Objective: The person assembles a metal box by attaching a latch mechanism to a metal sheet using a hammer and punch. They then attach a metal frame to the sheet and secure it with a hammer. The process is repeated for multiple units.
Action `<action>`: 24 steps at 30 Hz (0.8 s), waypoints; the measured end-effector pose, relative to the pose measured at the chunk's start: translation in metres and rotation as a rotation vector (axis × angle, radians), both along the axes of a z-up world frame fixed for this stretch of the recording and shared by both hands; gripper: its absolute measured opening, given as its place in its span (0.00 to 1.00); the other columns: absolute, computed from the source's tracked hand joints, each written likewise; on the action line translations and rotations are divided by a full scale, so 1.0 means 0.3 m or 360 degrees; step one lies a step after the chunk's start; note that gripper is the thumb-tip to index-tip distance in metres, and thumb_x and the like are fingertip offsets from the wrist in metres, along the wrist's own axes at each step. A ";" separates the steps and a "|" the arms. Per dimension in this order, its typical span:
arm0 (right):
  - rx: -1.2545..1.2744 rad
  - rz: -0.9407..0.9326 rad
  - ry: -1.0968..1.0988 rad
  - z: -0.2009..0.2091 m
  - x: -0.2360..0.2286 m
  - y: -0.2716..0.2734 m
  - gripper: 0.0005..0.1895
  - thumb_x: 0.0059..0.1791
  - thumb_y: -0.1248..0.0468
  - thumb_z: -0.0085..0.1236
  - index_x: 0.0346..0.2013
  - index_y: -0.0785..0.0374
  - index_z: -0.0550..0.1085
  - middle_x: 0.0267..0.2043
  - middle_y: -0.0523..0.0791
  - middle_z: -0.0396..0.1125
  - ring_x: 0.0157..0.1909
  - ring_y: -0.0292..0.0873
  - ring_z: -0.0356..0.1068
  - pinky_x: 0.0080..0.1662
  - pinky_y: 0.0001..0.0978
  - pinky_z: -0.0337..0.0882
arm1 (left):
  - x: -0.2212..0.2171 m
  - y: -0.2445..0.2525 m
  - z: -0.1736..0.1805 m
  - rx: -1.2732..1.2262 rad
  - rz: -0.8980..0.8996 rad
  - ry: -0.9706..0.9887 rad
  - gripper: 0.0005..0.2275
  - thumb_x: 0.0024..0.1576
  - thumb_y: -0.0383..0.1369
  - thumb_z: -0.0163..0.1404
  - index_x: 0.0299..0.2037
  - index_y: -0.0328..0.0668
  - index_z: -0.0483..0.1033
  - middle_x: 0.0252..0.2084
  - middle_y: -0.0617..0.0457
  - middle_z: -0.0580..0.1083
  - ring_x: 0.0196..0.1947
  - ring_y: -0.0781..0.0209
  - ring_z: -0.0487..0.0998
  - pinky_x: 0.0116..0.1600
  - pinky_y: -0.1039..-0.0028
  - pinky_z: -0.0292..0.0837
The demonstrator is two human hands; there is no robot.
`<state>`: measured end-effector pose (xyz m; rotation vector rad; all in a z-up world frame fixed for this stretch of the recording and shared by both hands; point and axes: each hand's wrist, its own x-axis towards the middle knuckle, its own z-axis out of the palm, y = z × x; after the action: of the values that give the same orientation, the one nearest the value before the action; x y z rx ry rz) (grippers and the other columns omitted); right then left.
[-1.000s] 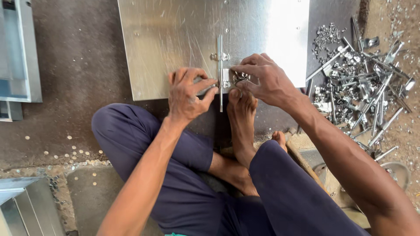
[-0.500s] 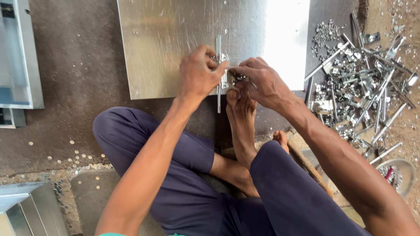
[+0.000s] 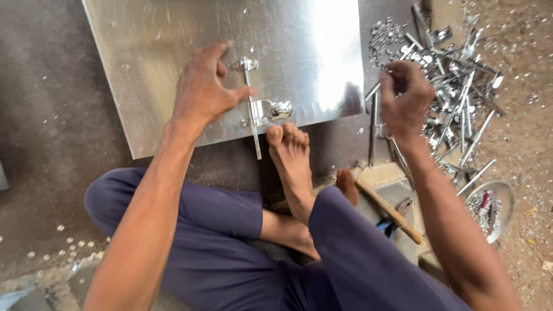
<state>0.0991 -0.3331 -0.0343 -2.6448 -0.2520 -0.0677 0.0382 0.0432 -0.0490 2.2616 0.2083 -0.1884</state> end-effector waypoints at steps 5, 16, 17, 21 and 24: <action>-0.0216 0.0404 0.0288 -0.147 0.007 -0.169 0.18 0.50 0.74 0.61 0.54 0.74 0.69 0.42 0.55 0.74 0.41 0.48 0.76 0.41 0.36 0.78 | -0.031 0.003 -0.041 0.0213 -0.0218 0.0005 0.49 0.32 0.48 0.76 0.68 0.53 0.65 0.54 0.44 0.65 0.56 0.44 0.64 0.60 0.50 0.60; -0.0621 0.0724 0.0326 -0.208 -0.022 -0.122 0.23 0.50 0.81 0.42 0.61 0.75 0.65 0.36 0.52 0.66 0.32 0.46 0.68 0.32 0.32 0.75 | -0.054 -0.009 -0.072 0.0211 -0.0080 -0.0051 0.48 0.28 0.50 0.75 0.65 0.63 0.69 0.52 0.54 0.65 0.55 0.53 0.64 0.61 0.57 0.58; -0.0549 0.0772 0.0298 -0.202 -0.014 -0.134 0.22 0.50 0.80 0.41 0.60 0.75 0.65 0.37 0.52 0.66 0.35 0.46 0.68 0.35 0.32 0.76 | -0.048 -0.016 -0.079 0.0212 -0.0066 -0.0052 0.48 0.27 0.50 0.75 0.65 0.64 0.69 0.51 0.55 0.65 0.55 0.53 0.64 0.62 0.58 0.58; -0.0248 0.0128 0.0492 -0.111 -0.004 -0.130 0.08 0.61 0.71 0.43 0.53 0.72 0.68 0.42 0.50 0.65 0.36 0.44 0.69 0.30 0.33 0.77 | -0.041 -0.029 -0.085 0.0189 -0.0047 -0.0056 0.48 0.27 0.50 0.75 0.65 0.64 0.69 0.51 0.56 0.65 0.53 0.54 0.64 0.61 0.58 0.59; 0.0561 -0.0101 0.0076 0.018 -0.037 -0.049 0.08 0.66 0.67 0.51 0.59 0.67 0.69 0.45 0.49 0.68 0.44 0.43 0.73 0.44 0.31 0.83 | -0.051 -0.015 -0.069 0.0191 -0.0069 -0.0036 0.49 0.27 0.48 0.76 0.65 0.63 0.68 0.50 0.55 0.65 0.53 0.53 0.64 0.59 0.57 0.58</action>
<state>0.0881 -0.3478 -0.0289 -2.3002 -0.1263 -0.0632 0.0228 0.0389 -0.0697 2.3879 0.1622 -0.1774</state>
